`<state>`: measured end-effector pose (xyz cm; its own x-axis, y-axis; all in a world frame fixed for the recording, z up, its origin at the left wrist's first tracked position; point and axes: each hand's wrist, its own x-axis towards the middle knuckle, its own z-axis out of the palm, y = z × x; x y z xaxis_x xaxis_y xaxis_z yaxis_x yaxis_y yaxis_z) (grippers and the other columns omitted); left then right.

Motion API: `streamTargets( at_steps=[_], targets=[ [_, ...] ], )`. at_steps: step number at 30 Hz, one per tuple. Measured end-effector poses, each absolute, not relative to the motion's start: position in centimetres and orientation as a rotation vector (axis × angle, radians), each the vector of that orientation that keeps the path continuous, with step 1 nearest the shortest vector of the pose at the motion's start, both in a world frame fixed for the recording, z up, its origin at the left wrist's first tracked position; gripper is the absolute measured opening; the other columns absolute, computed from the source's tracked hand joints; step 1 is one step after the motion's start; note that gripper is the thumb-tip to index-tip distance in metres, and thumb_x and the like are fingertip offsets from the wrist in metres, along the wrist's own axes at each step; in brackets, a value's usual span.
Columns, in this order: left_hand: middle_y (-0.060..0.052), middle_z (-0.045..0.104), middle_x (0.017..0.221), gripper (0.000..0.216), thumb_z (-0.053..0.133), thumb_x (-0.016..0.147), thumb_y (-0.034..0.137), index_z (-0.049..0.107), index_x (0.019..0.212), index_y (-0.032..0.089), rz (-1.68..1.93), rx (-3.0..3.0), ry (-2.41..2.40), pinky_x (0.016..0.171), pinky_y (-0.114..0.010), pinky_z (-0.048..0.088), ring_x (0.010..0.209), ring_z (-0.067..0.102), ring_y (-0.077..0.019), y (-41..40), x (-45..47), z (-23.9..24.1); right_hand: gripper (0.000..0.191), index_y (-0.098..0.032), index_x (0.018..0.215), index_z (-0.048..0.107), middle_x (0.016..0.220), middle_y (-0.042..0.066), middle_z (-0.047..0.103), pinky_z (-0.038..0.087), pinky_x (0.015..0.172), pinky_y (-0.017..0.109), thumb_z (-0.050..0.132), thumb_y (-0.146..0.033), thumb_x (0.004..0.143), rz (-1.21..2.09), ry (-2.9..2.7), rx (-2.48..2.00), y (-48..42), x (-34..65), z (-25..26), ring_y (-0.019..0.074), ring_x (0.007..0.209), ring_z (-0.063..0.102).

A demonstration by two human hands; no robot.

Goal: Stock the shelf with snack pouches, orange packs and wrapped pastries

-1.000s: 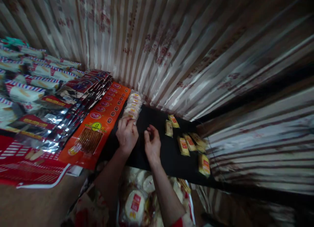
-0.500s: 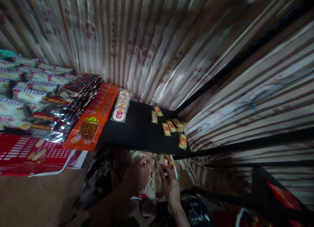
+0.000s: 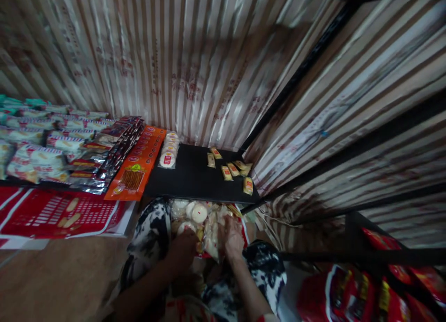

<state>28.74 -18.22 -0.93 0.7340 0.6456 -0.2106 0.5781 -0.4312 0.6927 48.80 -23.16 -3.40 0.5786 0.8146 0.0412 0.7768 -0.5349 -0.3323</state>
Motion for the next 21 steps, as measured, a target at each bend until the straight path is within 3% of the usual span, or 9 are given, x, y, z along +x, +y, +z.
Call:
streamTargets(
  at_steps=[8, 14, 17, 21],
  targets=[
    [-0.006, 0.059, 0.095, 0.026, 0.035, 0.083, 0.011, 0.061, 0.088, 0.017, 0.215, 2.216, 0.87, 0.082, -0.027, 0.043, 0.091, 0.056, -0.0157, -20.2, 28.8, -1.4, 0.038, -0.017, 0.114, 0.058, 0.111, 0.01, 0.063, 0.042, 0.091, 0.033, 0.035, -0.029, 0.086, -0.015, -1.296, -2.374, -24.6, 49.2, -3.6, 0.0218, 0.108, 0.055],
    [-0.005, 0.061, 0.095, 0.026, 0.037, 0.083, 0.014, 0.062, 0.083, 0.019, 0.216, 2.233, 0.755, 0.084, -0.026, 0.043, 0.092, 0.056, -0.0164, -21.7, 29.3, 1.1, 0.046, -0.014, 0.11, 0.062, 0.108, 0.013, 0.065, 0.043, 0.088, 0.037, 0.035, -0.04, 0.084, -0.017, -1.095, -2.161, -25.3, 49.0, -1.8, 0.0242, 0.1, 0.06],
    [-0.005, 0.06, 0.099, 0.027, 0.039, 0.08, 0.013, 0.063, 0.091, 0.019, 0.276, 2.189, 0.778, 0.086, -0.026, 0.043, 0.095, 0.056, -0.0167, -22.0, 29.3, 2.2, 0.05, -0.014, 0.106, 0.063, 0.101, 0.013, 0.067, 0.046, 0.08, 0.036, 0.037, -0.049, 0.082, 0.07, -0.952, -2.082, -25.4, 48.3, -0.7, 0.0248, 0.091, 0.062],
    [-0.008, 0.058, 0.111, 0.037, 0.039, 0.078, 0.011, 0.058, 0.109, 0.017, 0.418, 2.103, 0.904, 0.093, -0.028, 0.042, 0.104, 0.054, -0.0183, -21.8, 29.0, 2.4, 0.042, -0.019, 0.091, 0.065, 0.085, 0.006, 0.069, 0.047, 0.071, 0.032, 0.052, -0.054, 0.071, 0.34, -0.778, -1.834, -25.1, 47.2, -0.4, 0.0216, 0.079, 0.062]
  ],
)
